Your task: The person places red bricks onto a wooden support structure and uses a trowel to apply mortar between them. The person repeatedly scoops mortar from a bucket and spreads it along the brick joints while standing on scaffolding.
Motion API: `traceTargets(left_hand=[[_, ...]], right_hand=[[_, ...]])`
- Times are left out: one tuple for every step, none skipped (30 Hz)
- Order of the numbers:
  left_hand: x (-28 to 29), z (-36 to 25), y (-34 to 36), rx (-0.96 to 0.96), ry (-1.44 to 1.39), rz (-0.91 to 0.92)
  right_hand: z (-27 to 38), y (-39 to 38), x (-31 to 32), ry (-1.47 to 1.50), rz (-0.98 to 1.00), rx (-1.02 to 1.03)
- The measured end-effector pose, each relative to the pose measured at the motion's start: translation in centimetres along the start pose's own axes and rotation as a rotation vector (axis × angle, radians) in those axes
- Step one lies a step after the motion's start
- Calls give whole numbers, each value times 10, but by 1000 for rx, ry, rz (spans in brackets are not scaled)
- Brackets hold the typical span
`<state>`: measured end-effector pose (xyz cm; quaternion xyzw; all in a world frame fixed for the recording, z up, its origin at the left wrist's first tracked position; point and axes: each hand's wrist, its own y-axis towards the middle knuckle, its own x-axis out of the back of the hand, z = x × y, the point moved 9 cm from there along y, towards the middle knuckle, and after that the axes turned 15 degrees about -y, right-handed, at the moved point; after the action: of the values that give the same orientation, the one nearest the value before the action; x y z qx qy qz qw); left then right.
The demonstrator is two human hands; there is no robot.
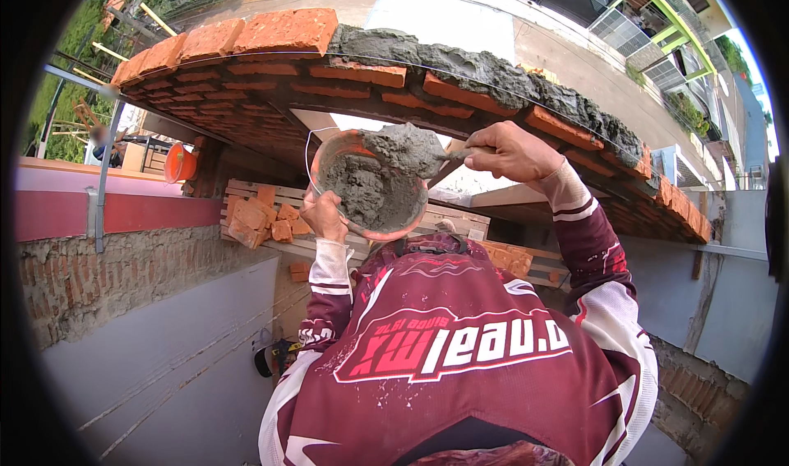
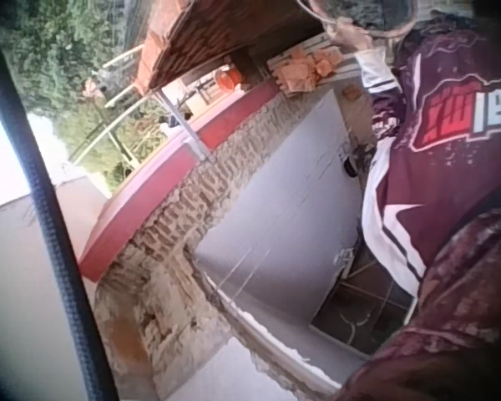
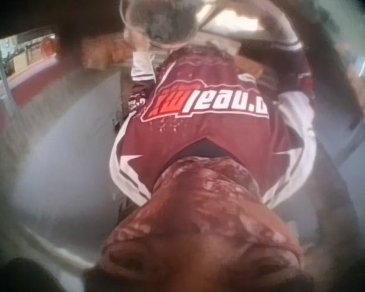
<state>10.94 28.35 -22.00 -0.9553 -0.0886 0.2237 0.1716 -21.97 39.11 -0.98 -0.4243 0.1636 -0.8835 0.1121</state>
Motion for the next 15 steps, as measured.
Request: traceTargets(left_hand=[[7,5,-1,-8,1,-38],[15,9,-1,-15,9,-93],[21,9,0,-40,17,-110],[26,9,2,-65,24,-126],[32,9,1,-69,34,-150],[37,9,0,-73,43,-174],[44,8,-3,-57,57,-206],[51,6,-6,-45,75,-248],[50,-4,-10,-128,34,-205],[56,-4,-13,-82,55,-250],[61,-10,-14,-78,61,-262],[66,-16,-15,-82,75,-276],[72,-21,-17,-87,74,-279],[78,-23,-19,-104,48,-298],[87,-26,-22,-125,37,-334]], right_hand=[[4,-8,24,-24,-67,12],[6,-16,47,-51,-129,6],[8,-20,70,-101,-186,11],[9,-23,92,-153,-244,16],[7,-26,109,-143,-326,-18],[11,-24,127,-256,-411,17],[13,-20,138,-332,-480,27],[15,-15,147,-409,-548,38],[16,-5,150,-527,-580,18],[17,6,148,-645,-610,-2],[16,14,144,-774,-644,-50],[15,24,133,-885,-612,-86],[18,28,123,-984,-583,-59],[13,32,115,-1075,-496,-103],[11,29,115,-1095,-497,-144]])
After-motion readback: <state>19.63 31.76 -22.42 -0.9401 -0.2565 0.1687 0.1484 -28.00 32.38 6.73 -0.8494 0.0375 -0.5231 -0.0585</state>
